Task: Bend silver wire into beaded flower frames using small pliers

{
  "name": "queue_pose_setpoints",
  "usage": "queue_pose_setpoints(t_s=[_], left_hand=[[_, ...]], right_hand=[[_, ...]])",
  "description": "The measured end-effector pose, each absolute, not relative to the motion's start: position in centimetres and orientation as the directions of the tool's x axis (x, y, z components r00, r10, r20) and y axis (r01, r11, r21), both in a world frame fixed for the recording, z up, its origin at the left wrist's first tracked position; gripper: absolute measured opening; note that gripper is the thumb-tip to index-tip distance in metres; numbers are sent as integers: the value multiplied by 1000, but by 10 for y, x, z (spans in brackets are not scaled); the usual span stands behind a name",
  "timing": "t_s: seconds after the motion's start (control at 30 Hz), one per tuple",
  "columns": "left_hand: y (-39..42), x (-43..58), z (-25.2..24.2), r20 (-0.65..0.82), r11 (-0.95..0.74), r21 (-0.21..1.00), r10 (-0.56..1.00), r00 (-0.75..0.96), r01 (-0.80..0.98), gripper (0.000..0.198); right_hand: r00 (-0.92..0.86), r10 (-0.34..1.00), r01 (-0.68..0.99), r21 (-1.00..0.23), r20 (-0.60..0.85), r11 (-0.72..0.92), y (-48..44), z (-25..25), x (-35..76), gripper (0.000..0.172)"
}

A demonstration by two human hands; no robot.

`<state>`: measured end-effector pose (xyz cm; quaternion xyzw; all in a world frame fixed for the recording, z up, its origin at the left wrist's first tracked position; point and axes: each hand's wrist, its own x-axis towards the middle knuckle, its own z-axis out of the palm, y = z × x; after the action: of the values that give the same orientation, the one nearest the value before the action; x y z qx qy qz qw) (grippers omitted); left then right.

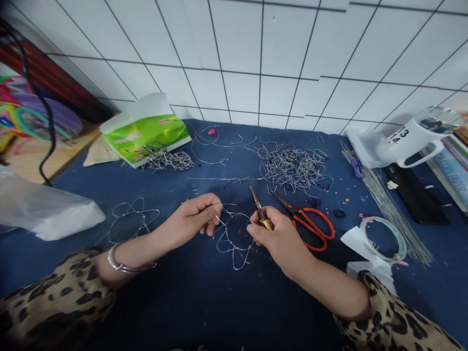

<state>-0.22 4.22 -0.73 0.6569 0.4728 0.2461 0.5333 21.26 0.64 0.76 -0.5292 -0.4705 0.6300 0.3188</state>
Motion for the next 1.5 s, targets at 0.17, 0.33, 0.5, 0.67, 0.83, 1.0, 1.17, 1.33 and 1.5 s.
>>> queue_pose_setpoints(t_s=[0.17, 0.33, 0.5, 0.67, 0.83, 1.0, 1.17, 1.33, 1.5], left_hand=[[42, -2, -6, -180, 45, 948, 891, 416, 314, 26], [42, 2, -7, -216, 136, 963, 903, 371, 232, 25], [41, 10, -9, -233, 168, 966, 893, 385, 197, 25], [39, 15, -7, -241, 197, 969, 877, 416, 147, 26], [40, 12, -7, -225, 186, 973, 894, 387, 136, 24], [46, 3, -12, -185, 97, 962, 920, 347, 254, 26], [47, -1, -8, -1, -171, 847, 946, 324, 503, 22], [44, 0, -4, 150, -269, 775, 957, 247, 572, 20], [44, -1, -7, 213, -313, 728, 949, 232, 610, 18]], right_hand=[[-247, 894, 118, -928, -373, -355, 7, 9, 213, 13], [-286, 884, 216, -924, -370, -317, 5, 10, 213, 11], [-296, 886, 244, -925, -357, -291, 5, 7, 212, 10], [-288, 881, 231, -920, -375, -317, 5, 4, 212, 15], [-283, 878, 210, -918, -386, -336, 5, 8, 211, 16], [-259, 872, 164, -909, -414, -383, 6, 15, 211, 16], [-251, 872, 142, -907, -420, -396, 6, 15, 210, 15], [-240, 872, 169, -903, -427, -395, 6, 16, 210, 15], [-248, 875, 174, -908, -416, -382, 6, 17, 210, 15]])
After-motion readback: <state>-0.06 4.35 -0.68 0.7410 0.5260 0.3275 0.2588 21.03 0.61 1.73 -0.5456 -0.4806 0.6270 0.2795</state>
